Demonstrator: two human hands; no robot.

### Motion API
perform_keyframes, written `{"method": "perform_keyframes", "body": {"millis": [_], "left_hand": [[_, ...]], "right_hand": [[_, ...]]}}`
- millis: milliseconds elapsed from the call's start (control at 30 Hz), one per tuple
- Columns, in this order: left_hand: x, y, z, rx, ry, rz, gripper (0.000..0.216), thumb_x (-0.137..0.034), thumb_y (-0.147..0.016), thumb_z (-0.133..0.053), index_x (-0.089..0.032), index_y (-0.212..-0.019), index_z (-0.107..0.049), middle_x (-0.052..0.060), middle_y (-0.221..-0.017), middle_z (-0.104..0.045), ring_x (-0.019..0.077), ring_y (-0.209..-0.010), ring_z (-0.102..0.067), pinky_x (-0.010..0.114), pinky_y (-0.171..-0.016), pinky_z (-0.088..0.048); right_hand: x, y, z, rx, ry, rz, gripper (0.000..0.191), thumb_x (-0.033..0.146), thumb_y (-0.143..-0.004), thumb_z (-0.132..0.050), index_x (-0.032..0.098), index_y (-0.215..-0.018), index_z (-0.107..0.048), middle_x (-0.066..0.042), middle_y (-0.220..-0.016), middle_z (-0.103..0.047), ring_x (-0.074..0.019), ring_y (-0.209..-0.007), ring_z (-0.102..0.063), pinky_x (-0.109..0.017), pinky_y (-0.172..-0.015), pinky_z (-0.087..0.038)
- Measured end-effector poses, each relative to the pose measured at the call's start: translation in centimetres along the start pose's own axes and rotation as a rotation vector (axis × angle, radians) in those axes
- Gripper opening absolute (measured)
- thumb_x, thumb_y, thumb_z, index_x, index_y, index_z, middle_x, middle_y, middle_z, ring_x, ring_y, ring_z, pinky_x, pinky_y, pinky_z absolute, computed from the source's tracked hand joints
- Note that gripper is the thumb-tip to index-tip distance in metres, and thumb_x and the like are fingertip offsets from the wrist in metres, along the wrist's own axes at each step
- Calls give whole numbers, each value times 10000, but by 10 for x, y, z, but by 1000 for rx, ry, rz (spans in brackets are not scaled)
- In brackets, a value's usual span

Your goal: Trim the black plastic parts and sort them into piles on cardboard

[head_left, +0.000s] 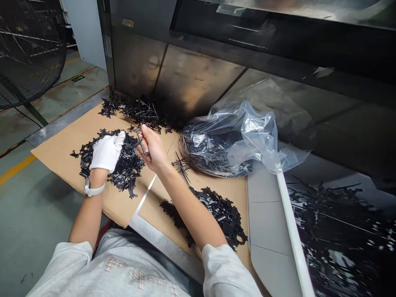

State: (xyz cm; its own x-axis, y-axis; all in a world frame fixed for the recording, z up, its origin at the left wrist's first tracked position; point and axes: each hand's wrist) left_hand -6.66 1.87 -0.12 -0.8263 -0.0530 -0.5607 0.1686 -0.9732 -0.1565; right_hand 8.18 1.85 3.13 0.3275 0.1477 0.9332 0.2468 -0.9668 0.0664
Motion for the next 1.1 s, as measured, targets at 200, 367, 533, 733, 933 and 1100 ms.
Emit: {"method": "perform_keyframes", "body": {"millis": [200,367,533,733,933,1100], "left_hand": [[8,-12,4,-80,10,20,489,-391,-1017,-305,-162,-1050,-736,196,-1233,-744,305,-1262,-653,433,-1147,-432],[-8,7,5,20,436,-139,493,-488,-1027,-341,-179,-1091,-719,120,-1135,-788,226,-1067,-732,352,-1018,-549],[-10,22,3,3,547,-41,269,-417,-932,-596,-198,-996,-738,92,-1059,-811,242,-1057,-738,370,-984,-596],[11,24,1,-132,585,37,322,-475,-960,-532,-216,-1039,-707,89,-1032,-794,237,-1077,-738,366,-959,-611],[11,26,-3,-226,597,20,292,-462,-944,-524,-199,-917,-648,111,-1032,-766,235,-1008,-740,374,-1009,-572],[-19,32,-22,-235,501,33,326,-380,-1030,-370,-211,-949,-637,70,-977,-727,195,-965,-705,313,-923,-564]], "right_hand": [[-1,-9,6,-11,68,10,515,726,-958,-475,259,-742,-435,148,-367,-272,-71,-304,-196,-217,-349,-204],[-9,-11,1,-5,234,61,575,795,-953,-355,269,-733,-424,121,-418,-264,-100,-356,-244,-240,-378,-239],[-6,-12,4,-40,505,215,475,597,-999,-509,252,-689,-404,53,-608,-373,-127,-576,-417,-252,-590,-365],[-35,-24,6,-1,771,207,316,305,-1017,-512,244,-714,-447,-3,-714,-510,-213,-811,-575,-342,-843,-435],[-40,-16,-1,199,732,216,136,182,-901,-638,210,-1034,-642,-108,-1220,-659,-251,-1218,-573,-407,-1057,-456],[-30,4,11,206,460,196,288,399,-931,-624,266,-1183,-585,-60,-1253,-664,-165,-989,-665,-288,-808,-576]]}}
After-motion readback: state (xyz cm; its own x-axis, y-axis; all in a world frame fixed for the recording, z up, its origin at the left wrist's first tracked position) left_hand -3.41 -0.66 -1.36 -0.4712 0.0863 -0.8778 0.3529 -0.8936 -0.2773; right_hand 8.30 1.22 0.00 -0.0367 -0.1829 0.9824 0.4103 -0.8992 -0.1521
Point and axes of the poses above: each hand's wrist, its own y-axis away from the middle knuckle, its own z-axis out of the back of the hand, x = y × z
